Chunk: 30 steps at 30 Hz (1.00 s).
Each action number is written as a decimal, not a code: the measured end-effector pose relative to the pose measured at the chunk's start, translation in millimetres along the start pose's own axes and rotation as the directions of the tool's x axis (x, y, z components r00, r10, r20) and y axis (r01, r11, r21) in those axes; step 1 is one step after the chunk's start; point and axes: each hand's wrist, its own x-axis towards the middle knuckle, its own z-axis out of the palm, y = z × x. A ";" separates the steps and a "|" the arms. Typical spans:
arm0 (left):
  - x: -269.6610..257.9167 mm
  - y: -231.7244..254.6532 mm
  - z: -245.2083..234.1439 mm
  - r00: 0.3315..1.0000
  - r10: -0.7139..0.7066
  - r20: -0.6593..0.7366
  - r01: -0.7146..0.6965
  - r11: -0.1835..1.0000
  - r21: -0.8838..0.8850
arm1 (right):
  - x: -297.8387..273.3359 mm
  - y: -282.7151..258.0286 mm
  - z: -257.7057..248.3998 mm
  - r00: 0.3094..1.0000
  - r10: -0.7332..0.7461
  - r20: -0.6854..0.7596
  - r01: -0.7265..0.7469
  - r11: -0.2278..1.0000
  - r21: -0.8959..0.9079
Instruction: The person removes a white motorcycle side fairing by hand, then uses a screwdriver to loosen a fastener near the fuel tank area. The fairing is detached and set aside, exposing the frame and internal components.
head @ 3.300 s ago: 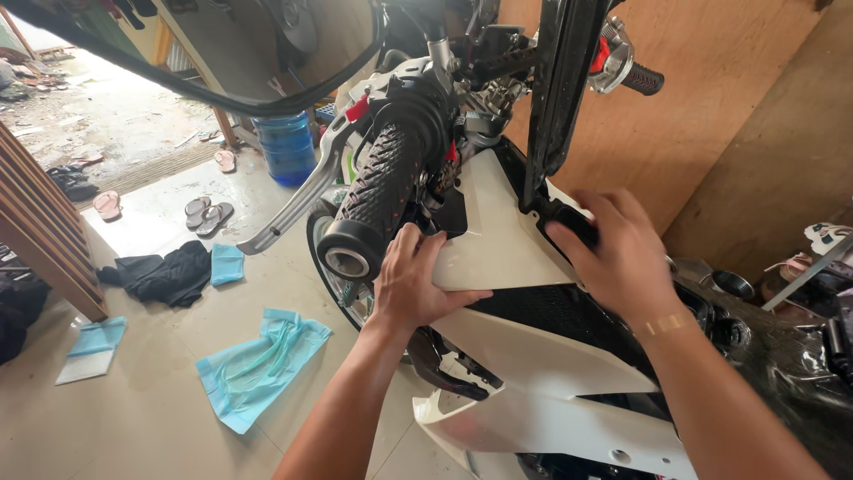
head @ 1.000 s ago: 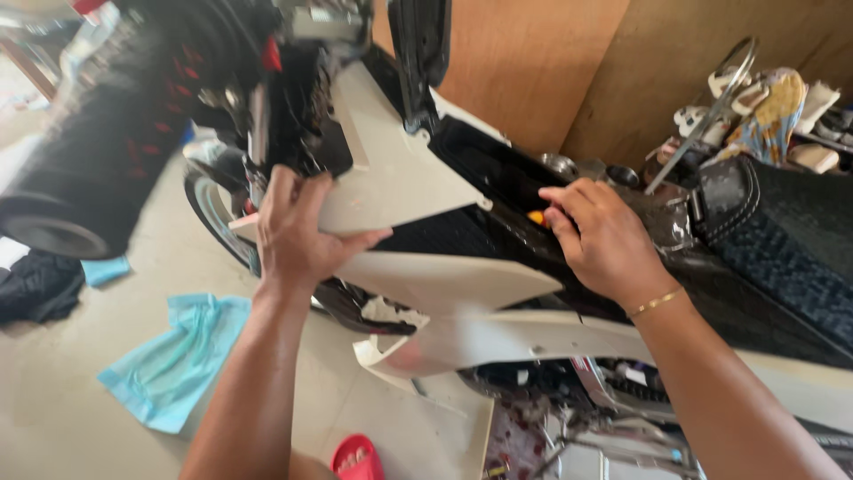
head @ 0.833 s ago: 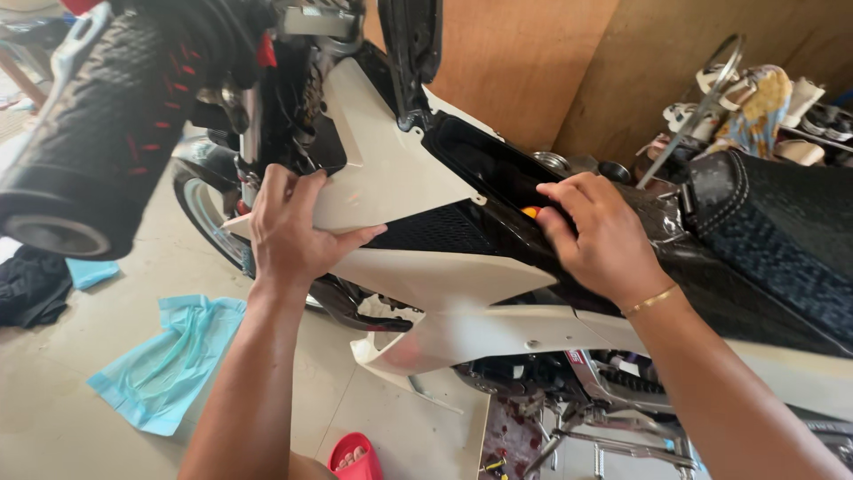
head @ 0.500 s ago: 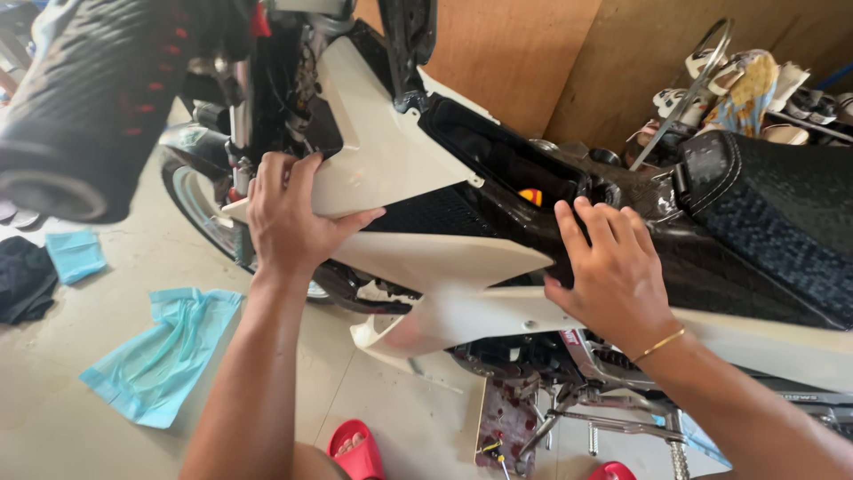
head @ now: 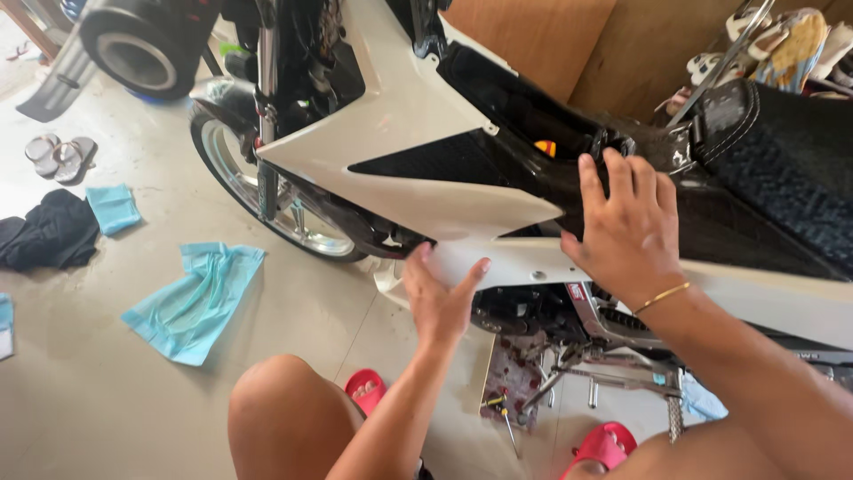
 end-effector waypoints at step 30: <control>47.5 1.0 -15.1 0.986 -0.067 0.153 0.073 0.997 -0.035 | 4.1 -9.3 16.0 0.998 -0.024 0.065 0.031 0.993 -0.112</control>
